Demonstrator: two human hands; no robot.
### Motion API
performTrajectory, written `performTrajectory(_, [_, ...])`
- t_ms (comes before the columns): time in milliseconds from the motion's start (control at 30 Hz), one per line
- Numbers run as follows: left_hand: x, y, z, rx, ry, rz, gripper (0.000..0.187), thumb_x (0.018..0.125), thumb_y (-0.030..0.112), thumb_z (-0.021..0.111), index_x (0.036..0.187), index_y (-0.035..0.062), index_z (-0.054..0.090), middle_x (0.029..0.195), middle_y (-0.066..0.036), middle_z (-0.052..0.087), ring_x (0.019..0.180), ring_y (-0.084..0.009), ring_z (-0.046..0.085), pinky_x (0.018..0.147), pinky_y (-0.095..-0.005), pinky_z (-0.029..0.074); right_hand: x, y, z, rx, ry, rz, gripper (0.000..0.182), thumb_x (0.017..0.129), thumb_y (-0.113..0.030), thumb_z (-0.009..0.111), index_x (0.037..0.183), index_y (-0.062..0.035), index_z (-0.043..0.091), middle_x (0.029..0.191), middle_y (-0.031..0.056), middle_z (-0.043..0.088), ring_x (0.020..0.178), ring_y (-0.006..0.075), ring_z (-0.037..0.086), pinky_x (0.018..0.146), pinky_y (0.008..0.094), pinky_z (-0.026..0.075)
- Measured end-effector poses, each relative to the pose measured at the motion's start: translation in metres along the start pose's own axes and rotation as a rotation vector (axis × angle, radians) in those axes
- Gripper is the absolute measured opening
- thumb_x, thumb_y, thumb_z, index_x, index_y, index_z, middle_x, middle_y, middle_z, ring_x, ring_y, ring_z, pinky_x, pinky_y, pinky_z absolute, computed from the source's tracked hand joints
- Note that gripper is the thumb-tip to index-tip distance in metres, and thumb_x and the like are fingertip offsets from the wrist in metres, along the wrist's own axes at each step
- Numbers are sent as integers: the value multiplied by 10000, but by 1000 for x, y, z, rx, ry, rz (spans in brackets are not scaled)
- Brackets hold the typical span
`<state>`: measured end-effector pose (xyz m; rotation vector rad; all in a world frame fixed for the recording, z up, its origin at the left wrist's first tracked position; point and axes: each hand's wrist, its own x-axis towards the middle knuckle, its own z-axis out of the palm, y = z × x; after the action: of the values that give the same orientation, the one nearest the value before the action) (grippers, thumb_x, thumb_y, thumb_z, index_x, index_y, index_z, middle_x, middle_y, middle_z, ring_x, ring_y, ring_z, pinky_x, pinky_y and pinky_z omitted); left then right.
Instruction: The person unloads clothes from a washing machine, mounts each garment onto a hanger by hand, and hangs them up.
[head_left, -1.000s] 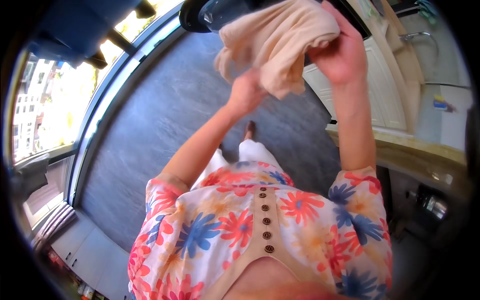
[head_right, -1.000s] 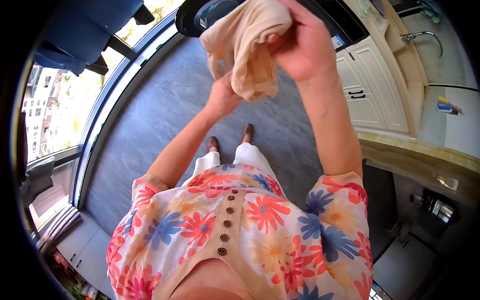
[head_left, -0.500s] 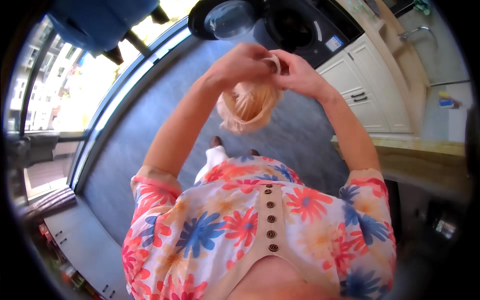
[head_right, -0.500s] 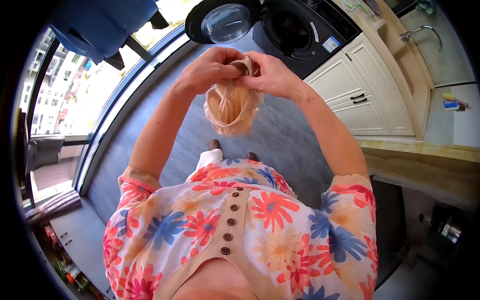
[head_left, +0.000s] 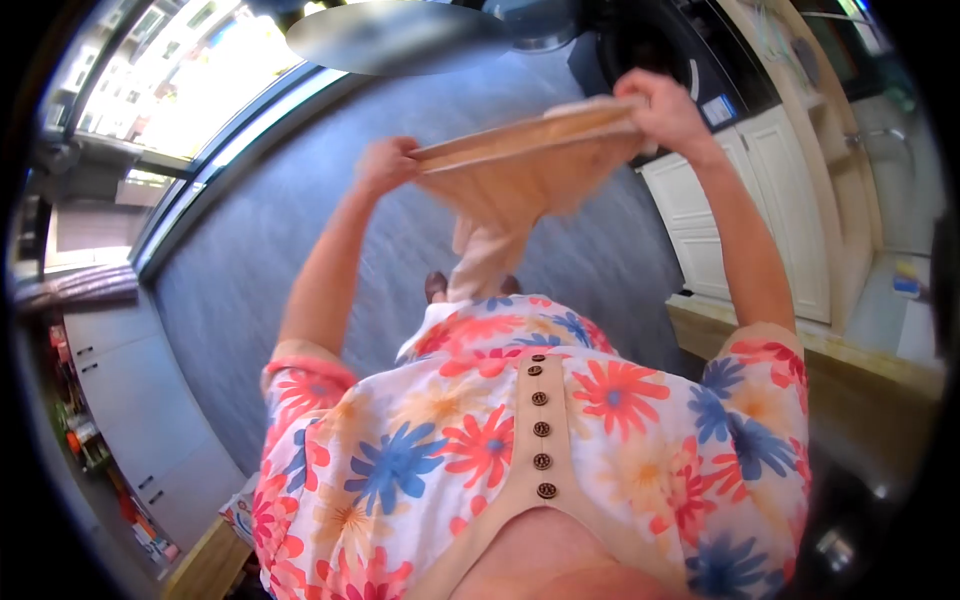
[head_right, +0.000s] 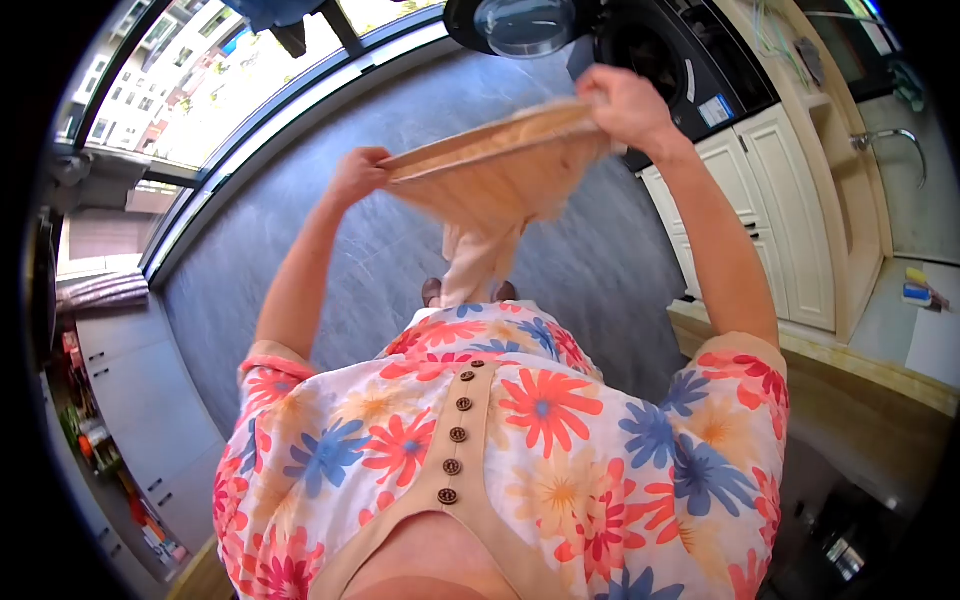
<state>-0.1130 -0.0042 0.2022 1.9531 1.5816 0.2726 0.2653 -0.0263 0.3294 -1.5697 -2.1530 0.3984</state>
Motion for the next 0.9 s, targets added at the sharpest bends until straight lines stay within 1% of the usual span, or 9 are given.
performTrajectory(133, [12,-29,-136,696,82,158,116,679,190,566,677,108,649,671,-110,610,713,-225,600,619,-318,491,33,31,-19,-47,-255,539,265,660,-60,524,910,-51,613,826,92,627,820,191,597,672,301,479])
performTrajectory(300, [-32,2,-328,1316,1076,69,124,678,168,554,703,110,662,706,-109,623,721,-235,609,625,-341,487,93,-84,-125,-234,334,-222,268,697,-98,499,931,-28,610,823,107,615,792,189,580,652,305,464])
performTrajectory(400, [-55,-27,-314,1405,1503,-101,136,678,154,547,719,111,669,726,-108,631,726,-241,614,629,-355,484,96,-93,-74,-386,601,-439,277,719,-120,484,943,-14,607,821,116,608,775,188,570,640,307,456])
performTrajectory(433, [-63,-54,-281,1400,1391,-94,141,677,150,545,724,111,672,733,-108,634,727,-243,616,630,-360,483,98,-73,-32,-439,506,-404,281,726,-127,479,947,-9,607,820,119,606,770,188,567,637,308,453])
performTrajectory(600, [-184,-167,-53,610,-397,-215,169,676,128,533,750,113,684,768,-107,647,735,-253,625,636,-383,479,43,3,76,-405,-228,-66,310,763,-164,454,968,14,603,818,134,595,741,186,550,617,311,439])
performTrajectory(667, [-189,-156,-62,716,-346,-37,182,676,119,528,761,113,689,782,-106,652,739,-257,629,638,-392,477,-44,-48,49,-48,-814,210,247,672,-29,475,828,-4,664,649,58,594,479,137,553,407,255,440])
performTrajectory(700, [-177,-119,-92,128,-18,-343,195,645,89,522,753,124,681,713,-121,629,662,-262,613,610,-359,482,-24,-55,53,107,-718,265,254,642,-27,456,798,-8,656,597,30,549,462,124,524,391,251,422])
performTrajectory(767, [-109,-103,-118,454,60,-94,126,646,176,555,693,108,651,734,-137,613,705,-316,595,628,-400,486,56,-42,46,379,-595,227,244,602,-29,429,738,-8,631,547,-3,499,440,104,482,373,241,399])
performTrajectory(900, [-87,-59,-204,105,219,-72,148,637,140,577,747,105,670,720,-94,639,691,-251,612,673,-323,485,93,-96,7,396,-515,167,235,587,8,449,765,26,603,642,2,537,541,92,507,463,221,411])
